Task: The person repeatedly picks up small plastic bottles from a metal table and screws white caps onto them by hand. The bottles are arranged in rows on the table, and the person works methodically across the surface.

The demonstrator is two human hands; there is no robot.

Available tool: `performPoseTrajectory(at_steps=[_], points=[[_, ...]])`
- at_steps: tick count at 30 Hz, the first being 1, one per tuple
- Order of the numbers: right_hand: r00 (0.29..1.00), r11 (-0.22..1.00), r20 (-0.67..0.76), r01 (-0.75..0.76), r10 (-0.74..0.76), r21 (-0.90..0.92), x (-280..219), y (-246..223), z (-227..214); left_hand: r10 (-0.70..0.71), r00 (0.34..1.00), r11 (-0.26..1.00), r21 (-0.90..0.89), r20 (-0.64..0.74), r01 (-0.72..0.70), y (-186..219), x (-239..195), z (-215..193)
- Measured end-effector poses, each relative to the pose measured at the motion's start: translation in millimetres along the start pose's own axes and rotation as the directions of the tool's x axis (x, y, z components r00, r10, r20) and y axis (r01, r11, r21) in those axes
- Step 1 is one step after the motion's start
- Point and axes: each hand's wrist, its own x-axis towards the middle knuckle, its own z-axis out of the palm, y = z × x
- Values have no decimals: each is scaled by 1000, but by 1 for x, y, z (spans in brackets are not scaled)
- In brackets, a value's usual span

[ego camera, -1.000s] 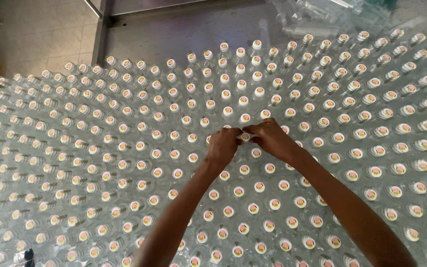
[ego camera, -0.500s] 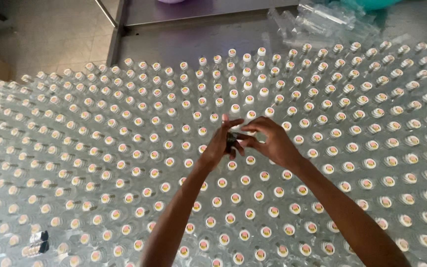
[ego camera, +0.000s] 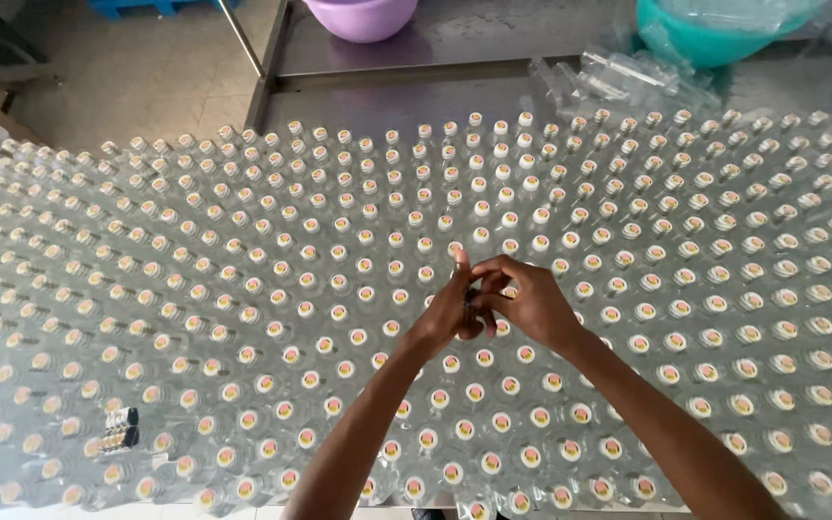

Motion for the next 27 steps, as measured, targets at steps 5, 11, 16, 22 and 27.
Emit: performPoseTrajectory(at_steps=[5, 11, 16, 22, 27], points=[[998, 1000, -65, -13, 14, 10, -14, -12, -7, 17, 1000, 999, 36, 16, -17, -23, 4, -20], [986, 996, -153, -51, 60, 67, -26, 11, -27, 46, 999, 998, 52, 1, -46, -9, 3, 2], [963, 989, -242, -88, 115, 117, -20, 29, -52, 52, 997, 988, 146, -49, -44, 0, 25, 25], [932, 988, -354, -22, 75, 152, 21, 103, -77, 233, 969, 946, 250, -87, -205, -17, 115, 2], [951, 978, -266, -110, 155, 177, 53, 142, -85, 316, 947, 898, 342, -64, -277, -27, 183, -13]])
